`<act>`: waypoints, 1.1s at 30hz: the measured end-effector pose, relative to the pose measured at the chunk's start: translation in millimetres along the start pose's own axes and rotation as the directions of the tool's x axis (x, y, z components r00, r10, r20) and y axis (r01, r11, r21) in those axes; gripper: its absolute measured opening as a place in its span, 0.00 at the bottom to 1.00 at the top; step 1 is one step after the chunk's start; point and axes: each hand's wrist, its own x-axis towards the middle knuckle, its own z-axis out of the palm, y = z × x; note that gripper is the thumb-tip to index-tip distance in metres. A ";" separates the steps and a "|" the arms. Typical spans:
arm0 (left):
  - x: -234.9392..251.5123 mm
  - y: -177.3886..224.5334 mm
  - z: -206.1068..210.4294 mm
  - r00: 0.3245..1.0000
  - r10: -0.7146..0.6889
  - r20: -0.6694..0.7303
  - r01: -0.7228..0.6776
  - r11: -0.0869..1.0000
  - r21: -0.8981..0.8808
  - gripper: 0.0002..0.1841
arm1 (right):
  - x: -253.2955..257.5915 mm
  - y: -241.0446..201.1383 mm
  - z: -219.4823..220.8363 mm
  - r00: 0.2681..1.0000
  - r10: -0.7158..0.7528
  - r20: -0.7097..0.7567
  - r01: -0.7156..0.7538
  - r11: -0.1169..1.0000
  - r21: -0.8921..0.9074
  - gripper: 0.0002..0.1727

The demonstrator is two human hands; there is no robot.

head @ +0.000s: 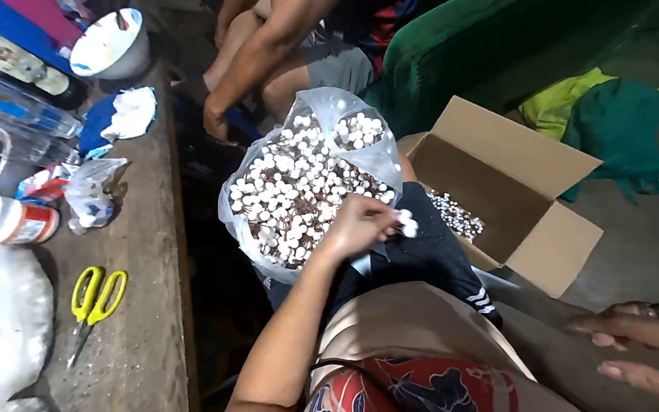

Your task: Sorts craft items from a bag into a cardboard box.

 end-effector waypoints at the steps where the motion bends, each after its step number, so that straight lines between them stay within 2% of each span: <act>1: 9.2 6.8 15.2 0.997 0.006 0.072 -0.009 0.999 0.034 0.10 | 1.0 -0.2 -0.6 1.000 -0.002 0.009 0.002 1.000 -0.005 0.20; 3: 19.8 15.4 38.1 0.988 0.073 0.137 -0.080 0.996 0.042 0.14 | 1.3 -0.4 -1.0 1.000 -0.004 0.018 0.004 1.000 -0.011 0.20; 5: 17.2 15.9 43.5 0.981 0.132 0.139 -0.144 0.986 0.079 0.22 | -0.1 -0.6 -1.9 1.000 0.005 0.012 -0.005 1.000 0.001 0.21; 7: 7.3 7.5 34.4 0.984 0.178 0.017 -0.178 0.970 0.165 0.20 | -0.3 1.5 -1.6 1.000 0.001 0.011 -0.001 1.000 0.004 0.22; 9: 1.6 -9.0 15.6 0.951 0.237 -0.198 -0.168 0.935 0.311 0.12 | 0.8 3.1 -0.1 0.999 -0.012 0.030 0.012 1.000 0.003 0.22; 10: 2.6 -16.7 3.7 0.923 0.248 -0.294 -0.120 0.911 0.394 0.10 | 1.8 2.6 0.0 0.999 -0.021 0.041 0.020 1.000 0.002 0.21; 12: 9.8 -25.7 -19.0 0.899 0.189 -0.394 0.030 0.873 0.487 0.11 | 3.5 1.0 -0.7 0.999 -0.027 0.045 0.028 1.000 -0.006 0.21; 14: 18.9 -27.8 -29.7 0.913 0.097 -0.397 0.130 0.852 0.507 0.13 | 3.1 -0.1 -1.2 0.999 -0.009 0.035 0.010 1.000 -0.001 0.20; 18: 28.4 -21.7 -23.6 0.941 0.018 -0.339 0.179 0.822 0.540 0.14 | 2.4 0.0 -1.5 1.000 0.013 0.024 -0.013 1.000 0.005 0.21; 21: 22.2 -31.7 -23.5 0.928 0.132 -0.348 0.099 0.814 0.573 0.13 | 3.1 1.1 -1.3 0.999 0.002 0.032 -0.002 1.000 0.013 0.20; 23: 14.5 -39.7 -27.7 0.889 0.232 -0.394 0.026 0.834 0.551 0.11 | 3.0 1.7 -1.3 0.999 0.001 0.035 -0.002 1.000 0.015 0.20; 26: 7.0 -47.9 -36.4 0.839 0.278 -0.468 -0.015 0.872 0.490 0.11 | 2.6 2.6 -0.9 1.000 -0.006 0.027 0.006 1.000 0.016 0.20; 28: 6.5 -49.4 -36.9 0.846 0.285 -0.451 -0.040 0.877 0.478 0.11 | 2.9 2.8 -1.3 0.999 -0.012 0.034 0.011 1.000 0.017 0.20; 31: 12.1 -44.6 -33.6 0.897 0.240 -0.370 -0.010 0.849 0.528 0.13 | 2.8 1.7 -1.0 0.999 -0.009 0.033 0.009 1.000 0.013 0.20; 33: 15.6 -44.9 -32.3 0.881 0.267 -0.390 -0.006 0.831 0.556 0.10 | 2.1 0.6 -1.2 1.000 0.003 0.028 -0.003 1.000 0.012 0.20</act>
